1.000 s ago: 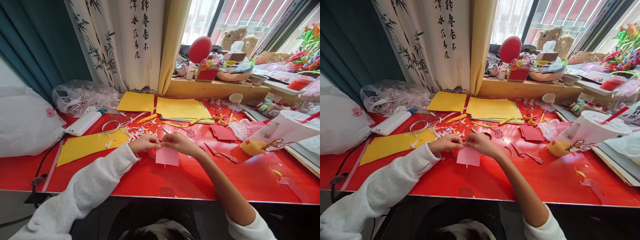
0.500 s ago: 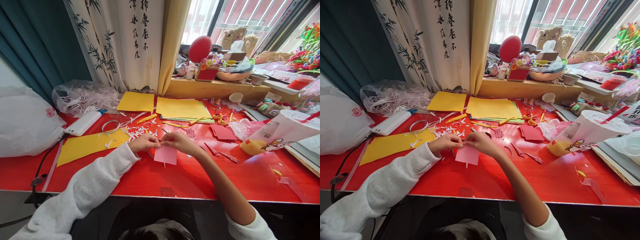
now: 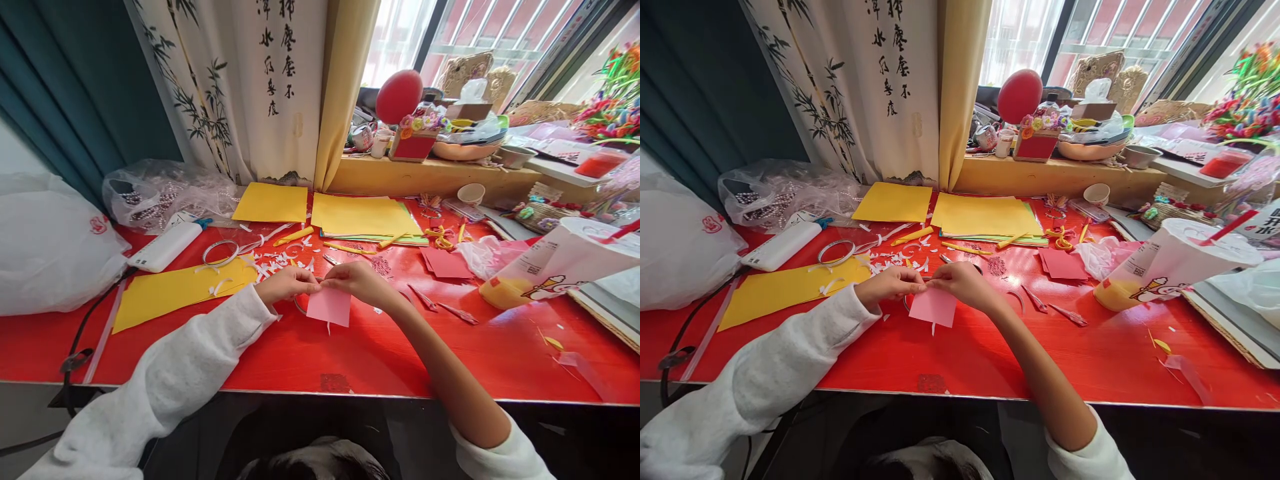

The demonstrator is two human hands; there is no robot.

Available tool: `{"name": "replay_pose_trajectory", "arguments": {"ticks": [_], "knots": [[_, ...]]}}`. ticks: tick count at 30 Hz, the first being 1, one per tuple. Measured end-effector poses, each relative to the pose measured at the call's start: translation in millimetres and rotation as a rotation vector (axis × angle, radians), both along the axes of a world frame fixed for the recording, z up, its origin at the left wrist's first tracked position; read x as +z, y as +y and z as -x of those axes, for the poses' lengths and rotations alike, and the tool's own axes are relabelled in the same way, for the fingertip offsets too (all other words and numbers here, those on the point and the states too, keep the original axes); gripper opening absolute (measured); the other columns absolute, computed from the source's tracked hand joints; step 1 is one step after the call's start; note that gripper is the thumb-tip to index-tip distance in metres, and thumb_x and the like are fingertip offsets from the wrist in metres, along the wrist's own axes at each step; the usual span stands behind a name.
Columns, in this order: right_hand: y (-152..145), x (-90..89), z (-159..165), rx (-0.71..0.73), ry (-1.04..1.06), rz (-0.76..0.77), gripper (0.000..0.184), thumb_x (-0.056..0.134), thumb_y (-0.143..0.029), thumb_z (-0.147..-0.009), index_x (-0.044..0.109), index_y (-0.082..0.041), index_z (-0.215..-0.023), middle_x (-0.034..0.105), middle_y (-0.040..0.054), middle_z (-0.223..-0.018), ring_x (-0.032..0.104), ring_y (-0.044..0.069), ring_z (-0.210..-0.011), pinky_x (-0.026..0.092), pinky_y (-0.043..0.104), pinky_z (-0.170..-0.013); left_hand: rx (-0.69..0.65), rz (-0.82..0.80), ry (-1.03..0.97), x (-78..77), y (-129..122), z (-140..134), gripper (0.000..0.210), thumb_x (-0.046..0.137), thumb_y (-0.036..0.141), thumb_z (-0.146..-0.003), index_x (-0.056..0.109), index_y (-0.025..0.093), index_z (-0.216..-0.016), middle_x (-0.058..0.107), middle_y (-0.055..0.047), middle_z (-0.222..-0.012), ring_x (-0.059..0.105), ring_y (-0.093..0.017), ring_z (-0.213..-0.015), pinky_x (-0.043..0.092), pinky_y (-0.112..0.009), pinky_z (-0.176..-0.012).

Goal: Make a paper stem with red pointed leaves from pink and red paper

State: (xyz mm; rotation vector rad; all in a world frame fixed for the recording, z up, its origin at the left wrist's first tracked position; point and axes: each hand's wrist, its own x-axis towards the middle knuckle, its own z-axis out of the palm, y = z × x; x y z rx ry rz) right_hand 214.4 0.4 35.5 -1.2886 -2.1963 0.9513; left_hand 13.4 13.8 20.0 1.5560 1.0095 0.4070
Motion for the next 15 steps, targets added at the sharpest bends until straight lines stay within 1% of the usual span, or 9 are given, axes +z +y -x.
{"name": "replay_pose_trajectory", "arguments": {"ticks": [3, 8, 12, 15], "knots": [[0.4, 0.1, 0.1, -0.002, -0.011, -0.009, 0.026, 0.054, -0.036, -0.082, 0.069, -0.015, -0.081, 0.067, 0.0038, -0.077, 0.054, 0.013, -0.07, 0.035, 0.024, -0.059, 0.013, 0.014, -0.008, -0.7, -0.7, 0.3, 0.031, 0.065, 0.043, -0.069, 0.058, 0.013, -0.073, 0.046, 0.005, -0.059, 0.03, -0.003, -0.044, 0.018, -0.02, -0.041], [2.7, -0.7, -1.4, -0.006, 0.004, -0.015, 0.023, 0.055, -0.034, -0.081, 0.068, -0.014, -0.081, 0.066, 0.0045, -0.079, 0.055, 0.014, -0.071, 0.036, 0.025, -0.061, 0.021, 0.008, -0.025, -3.2, -0.1, 0.1, 0.035, 0.064, 0.047, -0.071, 0.06, 0.012, -0.076, 0.043, 0.005, -0.057, 0.03, -0.003, -0.044, 0.02, -0.02, -0.041], [2.0, 0.5, -2.0, -0.003, 0.023, 0.033, 0.03, 0.052, -0.04, -0.082, 0.068, -0.015, -0.082, 0.066, 0.0049, -0.078, 0.054, 0.014, -0.07, 0.036, 0.025, -0.059, 0.038, 0.025, -0.049, -2.4, -0.1, -0.4, 0.035, 0.068, 0.046, -0.068, 0.058, 0.012, -0.073, 0.043, 0.006, -0.057, 0.029, -0.002, -0.043, 0.018, -0.019, -0.041], [0.9, 1.3, -2.0, 0.0, 0.028, 0.042, 0.029, 0.051, -0.039, -0.083, 0.067, -0.015, -0.082, 0.066, 0.005, -0.078, 0.053, 0.014, -0.069, 0.035, 0.025, -0.058, 0.069, 0.046, -0.059, 0.1, -1.6, -1.6, 0.037, 0.072, 0.045, -0.063, 0.058, 0.012, -0.072, 0.043, 0.006, -0.056, 0.029, -0.002, -0.043, 0.017, -0.019, -0.041]]}}
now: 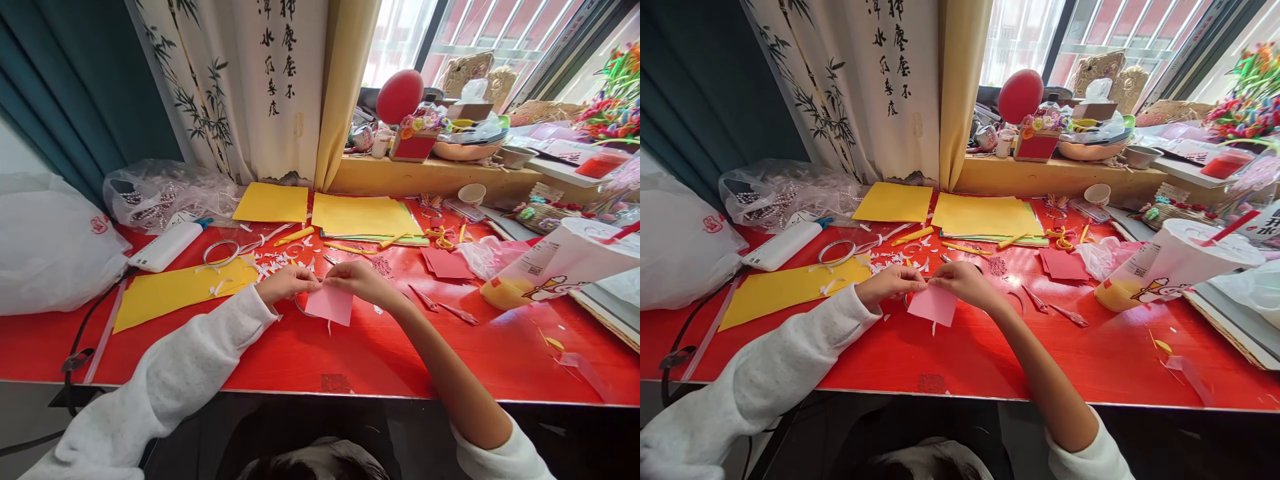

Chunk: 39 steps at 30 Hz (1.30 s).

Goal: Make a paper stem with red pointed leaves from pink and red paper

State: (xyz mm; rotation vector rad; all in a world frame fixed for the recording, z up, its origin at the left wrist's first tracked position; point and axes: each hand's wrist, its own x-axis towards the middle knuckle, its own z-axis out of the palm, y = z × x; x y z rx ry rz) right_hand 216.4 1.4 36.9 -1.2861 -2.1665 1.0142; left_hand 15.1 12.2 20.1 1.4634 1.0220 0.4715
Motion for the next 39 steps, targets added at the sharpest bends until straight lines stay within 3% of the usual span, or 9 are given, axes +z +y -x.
{"name": "replay_pose_trajectory", "arguments": {"ticks": [7, 15, 19, 28, 33, 39], "knots": [[0.9, -1.2, -0.1, -0.013, 0.075, 0.019, 0.026, 0.053, -0.036, -0.082, 0.065, -0.014, -0.084, 0.064, 0.0057, -0.079, 0.054, 0.014, -0.069, 0.036, 0.025, -0.058, 0.021, 0.01, -0.011, 0.0, 0.8, -0.5, 0.041, 0.069, 0.051, -0.065, 0.056, 0.013, -0.068, 0.037, 0.008, -0.046, 0.028, -0.003, -0.039, 0.018, -0.019, -0.038], [0.4, -2.1, 0.1, -0.035, 0.118, 0.057, 0.028, 0.052, -0.039, -0.081, 0.066, -0.014, -0.083, 0.064, 0.0052, -0.079, 0.054, 0.014, -0.07, 0.037, 0.025, -0.058, 0.063, 0.01, -0.021, 3.5, -0.4, -0.8, 0.043, 0.071, 0.052, -0.063, 0.056, 0.013, -0.071, 0.045, 0.005, -0.055, 0.034, -0.003, -0.043, 0.019, -0.019, -0.04], [0.9, -2.1, 0.1, -0.046, 0.141, 0.031, 0.025, 0.052, -0.036, -0.081, 0.064, -0.014, -0.082, 0.063, 0.0047, -0.078, 0.053, 0.013, -0.068, 0.037, 0.025, -0.058, 0.095, 0.005, -0.049, 3.2, -0.5, -1.8, 0.043, 0.069, 0.054, -0.064, 0.054, 0.014, -0.069, 0.036, 0.008, -0.046, 0.029, -0.003, -0.039, 0.019, -0.019, -0.039], [1.8, -6.0, 1.5, -0.067, 0.122, 0.032, 0.03, 0.051, -0.041, -0.082, 0.066, -0.015, -0.085, 0.062, 0.004, -0.077, 0.051, 0.013, -0.068, 0.035, 0.024, -0.057, 0.198, -0.035, -0.057, 7.1, -1.2, -4.7, 0.044, 0.075, 0.049, -0.054, 0.055, 0.012, -0.068, 0.041, 0.006, -0.049, 0.032, -0.003, -0.042, 0.018, -0.021, -0.041], [1.7, -5.9, 2.5, -0.092, 0.159, 0.026, 0.025, 0.053, -0.037, -0.081, 0.064, -0.014, -0.081, 0.059, 0.0026, -0.073, 0.048, 0.011, -0.064, 0.034, 0.023, -0.056, 0.149, -0.065, -0.035, 3.3, 0.6, -3.8, 0.044, 0.067, 0.055, -0.064, 0.05, 0.015, -0.062, 0.033, 0.008, -0.044, 0.027, -0.004, -0.04, 0.019, -0.021, -0.041], [1.3, -5.7, 4.0, -0.091, 0.17, 0.065, 0.029, 0.055, -0.041, -0.08, 0.066, -0.013, -0.083, 0.057, 0.0018, -0.069, 0.045, 0.01, -0.061, 0.032, 0.023, -0.054, 0.182, -0.154, -0.015, 1.1, 1.8, -2.5, 0.045, 0.068, 0.054, -0.061, 0.057, 0.012, -0.069, 0.047, 0.003, -0.06, 0.038, -0.006, -0.053, 0.026, -0.02, -0.046]]}}
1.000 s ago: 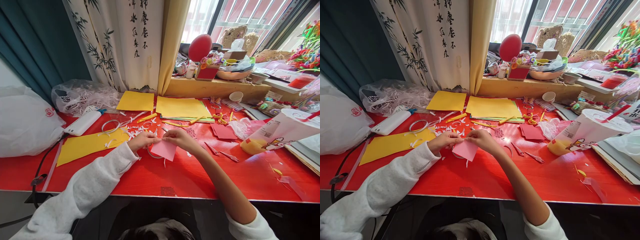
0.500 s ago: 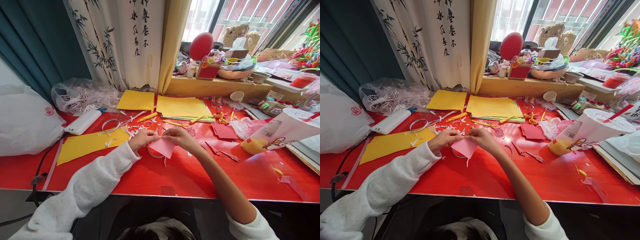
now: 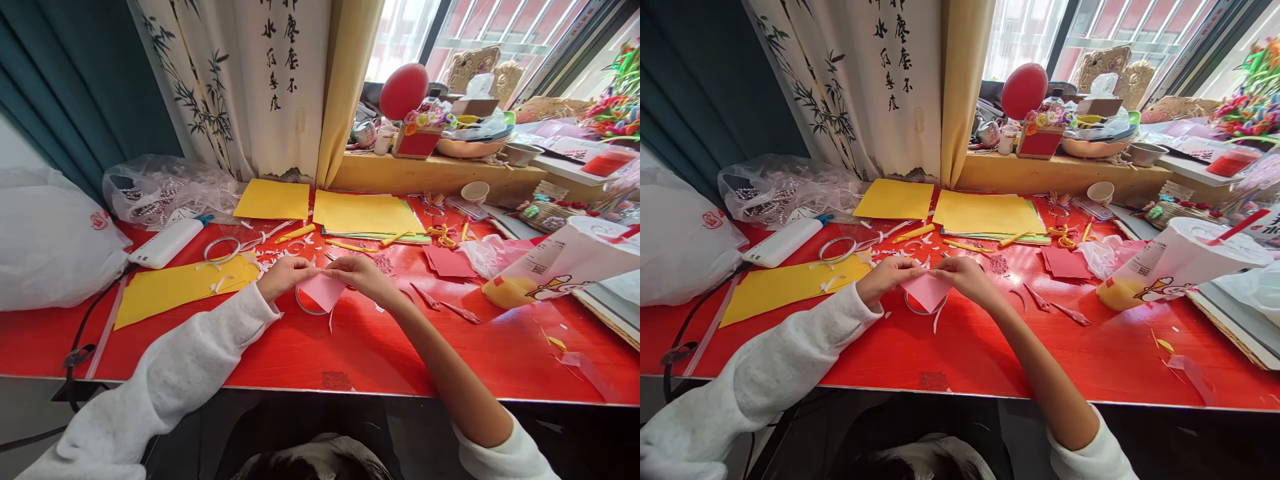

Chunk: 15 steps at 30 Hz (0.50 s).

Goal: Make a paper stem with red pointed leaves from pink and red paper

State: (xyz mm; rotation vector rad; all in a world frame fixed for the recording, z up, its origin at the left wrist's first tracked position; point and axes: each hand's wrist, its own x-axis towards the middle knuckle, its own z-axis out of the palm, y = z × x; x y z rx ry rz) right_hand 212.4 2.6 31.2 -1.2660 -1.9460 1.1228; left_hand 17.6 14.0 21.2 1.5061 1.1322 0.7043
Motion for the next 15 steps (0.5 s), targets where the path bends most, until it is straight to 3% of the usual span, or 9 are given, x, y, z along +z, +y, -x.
{"name": "replay_pose_trajectory", "arguments": {"ticks": [7, 15], "knots": [[0.1, -1.3, 1.3, -0.004, 0.048, -0.001, 0.025, 0.056, -0.035, -0.079, 0.065, -0.012, -0.082, 0.058, 0.0025, -0.07, 0.046, 0.01, -0.062, 0.032, 0.022, -0.053, 0.034, 0.03, 0.014, 0.7, -0.7, -1.7, 0.044, 0.068, 0.055, -0.06, 0.059, 0.013, -0.071, 0.045, 0.004, -0.059, 0.036, -0.006, -0.05, 0.023, -0.022, -0.045], [-0.1, 0.7, 1.0, -0.014, 0.046, 0.029, 0.029, 0.055, -0.038, -0.079, 0.065, -0.012, -0.08, 0.052, -0.0001, -0.063, 0.041, 0.008, -0.056, 0.03, 0.022, -0.051, 0.049, -0.103, -0.036, -2.2, 3.4, 0.8, 0.037, 0.069, 0.048, -0.061, 0.061, 0.013, -0.069, 0.055, 0.001, -0.067, 0.045, -0.009, -0.063, 0.033, -0.024, -0.059]]}}
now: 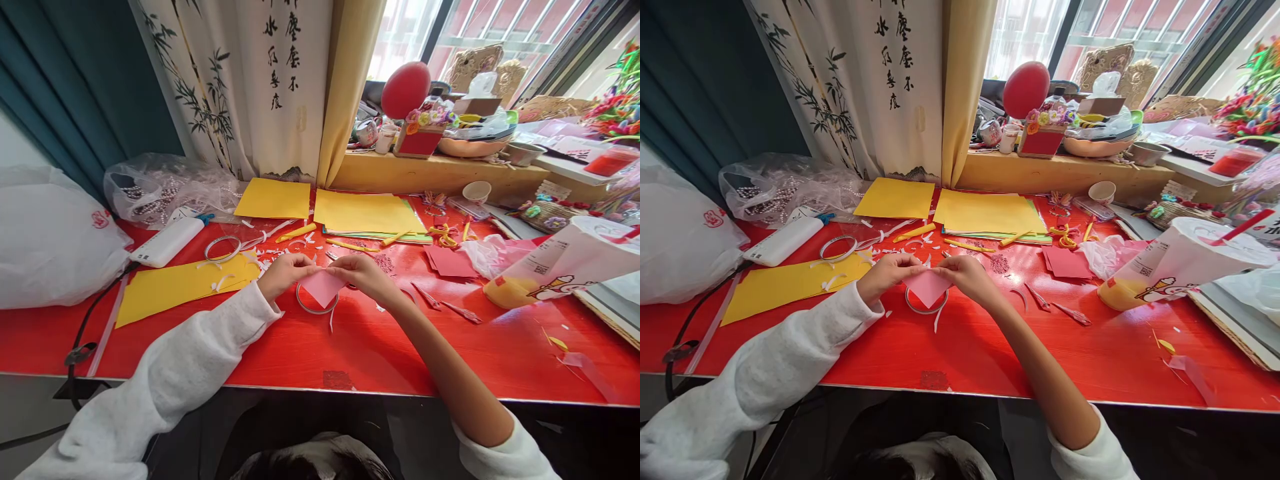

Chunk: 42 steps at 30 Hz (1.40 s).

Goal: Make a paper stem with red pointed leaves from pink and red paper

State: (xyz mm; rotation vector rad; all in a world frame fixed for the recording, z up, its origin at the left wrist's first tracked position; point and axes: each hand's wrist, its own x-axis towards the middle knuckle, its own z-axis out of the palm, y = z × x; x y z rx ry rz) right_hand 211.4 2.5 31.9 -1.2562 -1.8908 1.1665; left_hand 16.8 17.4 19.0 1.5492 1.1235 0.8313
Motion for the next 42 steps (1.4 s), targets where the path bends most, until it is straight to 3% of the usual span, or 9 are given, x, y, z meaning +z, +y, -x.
{"name": "replay_pose_trajectory", "arguments": {"ticks": [8, 27, 32, 42], "knots": [[0.0, -0.1, 1.0, -0.003, 0.0, -0.026, 0.025, 0.056, -0.036, -0.079, 0.065, -0.012, -0.078, 0.051, -0.0008, -0.062, 0.04, 0.008, -0.055, 0.03, 0.023, -0.052, -0.027, 0.03, 0.016, 0.2, 1.0, 1.3, 0.037, 0.07, 0.048, -0.06, 0.062, 0.012, -0.064, 0.053, 0.002, -0.062, 0.042, -0.008, -0.059, 0.03, -0.024, -0.056], [0.3, -0.7, 1.8, 0.011, -0.004, -0.05, 0.024, 0.055, -0.033, -0.08, 0.067, -0.012, -0.082, 0.054, 0.0007, -0.064, 0.041, 0.008, -0.055, 0.03, 0.023, -0.05, -0.005, -0.009, -0.018, -1.6, 1.3, 2.5, 0.034, 0.072, 0.045, -0.061, 0.066, 0.013, -0.069, 0.06, 0.0, -0.07, 0.05, -0.011, -0.068, 0.037, -0.025, -0.066], [0.7, -2.9, 1.1, 0.016, -0.001, -0.087, 0.022, 0.056, -0.031, -0.079, 0.066, -0.012, -0.082, 0.058, 0.0022, -0.068, 0.044, 0.009, -0.057, 0.033, 0.023, -0.053, -0.065, 0.016, 0.022, -3.7, 3.1, 4.4, 0.033, 0.07, 0.045, -0.062, 0.069, 0.014, -0.071, 0.063, -0.002, -0.071, 0.053, -0.013, -0.07, 0.038, -0.027, -0.069], [0.4, -2.1, -1.8, 0.092, -0.063, -0.083, 0.029, 0.054, -0.036, -0.082, 0.07, -0.013, -0.088, 0.067, 0.0063, -0.08, 0.057, 0.015, -0.071, 0.041, 0.027, -0.064, -0.057, 0.008, 0.025, -2.1, 2.1, 3.0, 0.032, 0.072, 0.042, -0.059, 0.069, 0.013, -0.071, 0.064, -0.002, -0.072, 0.054, -0.013, -0.071, 0.04, -0.027, -0.07]]}}
